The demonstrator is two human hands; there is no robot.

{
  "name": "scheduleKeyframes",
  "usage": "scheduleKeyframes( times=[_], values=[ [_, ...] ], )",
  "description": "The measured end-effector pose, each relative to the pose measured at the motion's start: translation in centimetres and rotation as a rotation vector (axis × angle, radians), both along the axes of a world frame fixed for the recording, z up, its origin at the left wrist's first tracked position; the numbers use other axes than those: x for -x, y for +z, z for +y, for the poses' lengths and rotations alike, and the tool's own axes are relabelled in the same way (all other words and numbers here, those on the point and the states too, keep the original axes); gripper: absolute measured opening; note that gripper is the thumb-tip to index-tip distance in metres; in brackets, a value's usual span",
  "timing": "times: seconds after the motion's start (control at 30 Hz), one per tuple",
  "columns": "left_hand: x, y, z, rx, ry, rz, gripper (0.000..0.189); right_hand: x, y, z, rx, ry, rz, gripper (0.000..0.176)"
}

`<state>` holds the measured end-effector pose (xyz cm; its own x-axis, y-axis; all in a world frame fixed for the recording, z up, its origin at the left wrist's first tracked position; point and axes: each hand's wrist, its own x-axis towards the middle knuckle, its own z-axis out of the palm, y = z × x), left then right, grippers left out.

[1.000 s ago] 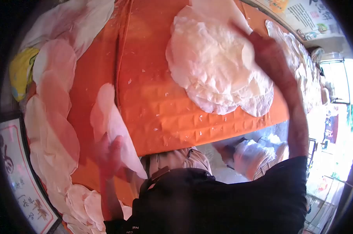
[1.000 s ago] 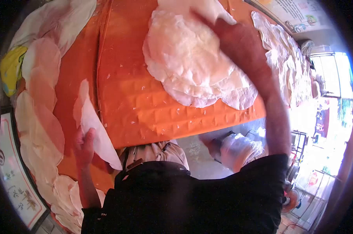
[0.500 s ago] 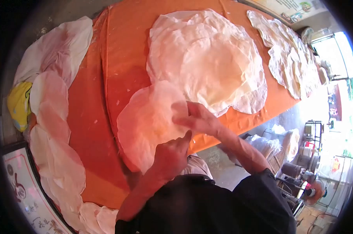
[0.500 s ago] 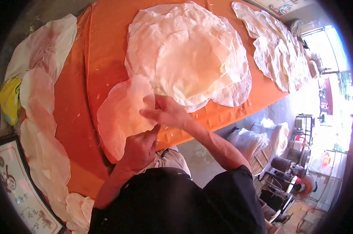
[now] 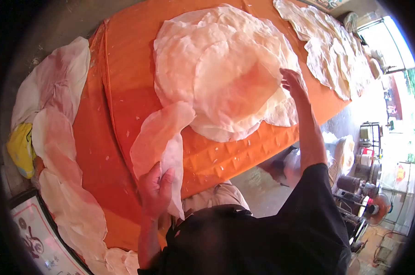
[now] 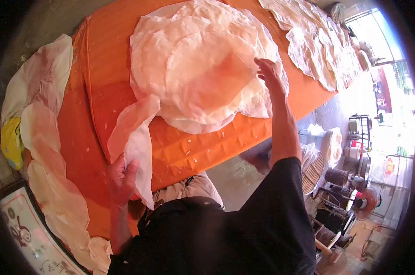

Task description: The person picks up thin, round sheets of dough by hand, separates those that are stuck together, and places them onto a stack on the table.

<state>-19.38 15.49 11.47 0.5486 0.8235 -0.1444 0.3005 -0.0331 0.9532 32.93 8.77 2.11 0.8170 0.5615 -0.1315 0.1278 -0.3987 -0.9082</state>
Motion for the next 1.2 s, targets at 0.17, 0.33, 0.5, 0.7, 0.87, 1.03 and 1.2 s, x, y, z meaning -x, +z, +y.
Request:
scheduleKeyframes(
  times=[0.17,0.33,0.5,0.7,0.87,1.03,1.2],
  values=[
    [-0.1,0.5,0.4,0.009,-0.052,0.100,0.019,0.2,3.9,2.8,0.024,0.218,-0.360,0.029],
    [-0.7,-0.3,0.7,0.015,-0.010,-0.017,0.018,0.4,7.0,3.4,0.239,-0.052,-0.633,0.041],
    [-1.5,0.6,1.6,0.039,0.036,-0.094,0.018,-3.6,-0.6,-0.2,0.576,-0.041,-0.713,0.051],
    [-3.6,1.9,1.9,0.015,-0.066,-0.048,0.017,1.3,0.7,-2.2,0.583,-0.094,-0.986,0.064],
    [-4.3,3.0,1.6,0.006,-0.133,-0.078,0.018,1.1,-1.9,-4.1,0.530,-0.167,-0.813,0.058],
    [-3.3,2.0,2.1,0.110,0.077,-0.198,0.018,0.4,-1.9,-6.4,0.223,-0.143,0.233,0.052],
    [-4.2,3.5,2.3,0.056,-0.114,-0.102,0.017,-0.7,-3.5,-8.0,0.039,-0.112,0.251,0.065]
  ],
)
